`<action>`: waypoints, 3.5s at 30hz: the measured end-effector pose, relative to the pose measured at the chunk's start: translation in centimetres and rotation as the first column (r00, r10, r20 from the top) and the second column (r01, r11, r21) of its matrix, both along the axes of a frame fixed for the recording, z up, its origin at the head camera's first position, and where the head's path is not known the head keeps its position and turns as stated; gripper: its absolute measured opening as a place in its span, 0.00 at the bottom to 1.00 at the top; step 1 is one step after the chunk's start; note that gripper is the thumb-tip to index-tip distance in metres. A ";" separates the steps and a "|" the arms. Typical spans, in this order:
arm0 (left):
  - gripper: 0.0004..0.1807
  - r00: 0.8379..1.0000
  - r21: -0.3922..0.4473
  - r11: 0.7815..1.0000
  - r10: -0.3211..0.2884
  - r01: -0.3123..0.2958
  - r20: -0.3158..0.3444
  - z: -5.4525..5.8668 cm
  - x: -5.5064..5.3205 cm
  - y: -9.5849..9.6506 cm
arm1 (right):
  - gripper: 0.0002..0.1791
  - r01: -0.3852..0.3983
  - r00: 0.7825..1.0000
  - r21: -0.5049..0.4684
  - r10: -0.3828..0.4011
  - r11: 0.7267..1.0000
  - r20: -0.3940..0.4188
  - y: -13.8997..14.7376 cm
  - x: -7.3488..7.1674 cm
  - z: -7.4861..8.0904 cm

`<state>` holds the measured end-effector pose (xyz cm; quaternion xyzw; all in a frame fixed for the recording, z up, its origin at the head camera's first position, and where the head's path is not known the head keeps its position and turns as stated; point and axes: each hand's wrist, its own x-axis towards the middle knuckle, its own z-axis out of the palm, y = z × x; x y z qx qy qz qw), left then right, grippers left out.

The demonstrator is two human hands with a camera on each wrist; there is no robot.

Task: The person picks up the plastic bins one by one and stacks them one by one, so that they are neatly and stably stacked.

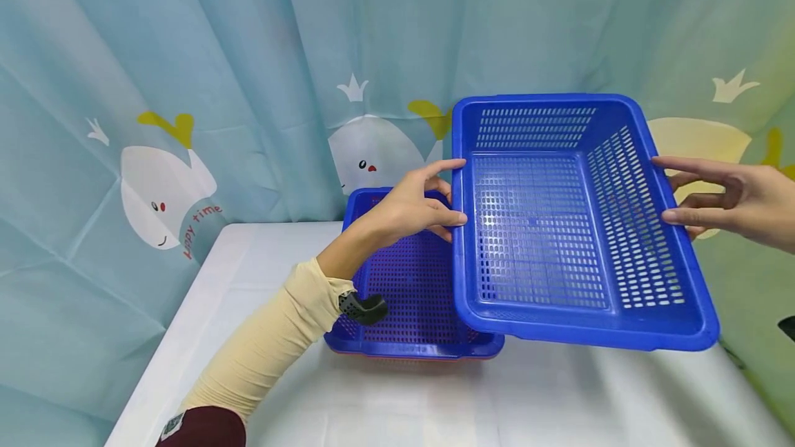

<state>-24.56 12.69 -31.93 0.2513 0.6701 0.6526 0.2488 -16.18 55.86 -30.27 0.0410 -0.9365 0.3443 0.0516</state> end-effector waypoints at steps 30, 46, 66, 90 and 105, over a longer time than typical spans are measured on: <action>0.46 0.996 -0.118 0.993 0.013 -0.024 -0.087 0.6 -0.1 -0.4 | 0.45 -0.134 0.988 -0.107 0.141 0.985 0.057 0.0 1.0 1.4; 0.47 0.996 -0.127 0.992 -0.015 0.005 -0.084 0.3 -0.3 -1.0 | 0.44 -0.136 0.986 -0.178 0.152 0.975 0.075 -0.7 1.6 1.9; 0.47 0.998 -0.167 0.986 -0.005 -0.005 -0.058 -0.7 -0.8 -1.7 | 0.42 -0.176 0.976 -0.245 0.201 0.954 0.080 -1.4 0.9 0.6; 0.47 1.000 -0.197 0.980 -0.010 0.004 -0.026 -3.6 -2.8 -1.8 | 0.43 -0.214 0.958 -0.346 0.266 0.914 0.110 -1.3 -1.0 -2.8; 0.47 0.999 -0.188 0.982 -0.036 0.033 -0.013 -6.5 -4.3 -1.2 | 0.43 -0.166 0.955 -0.379 0.245 0.910 0.169 -0.7 -2.2 -5.7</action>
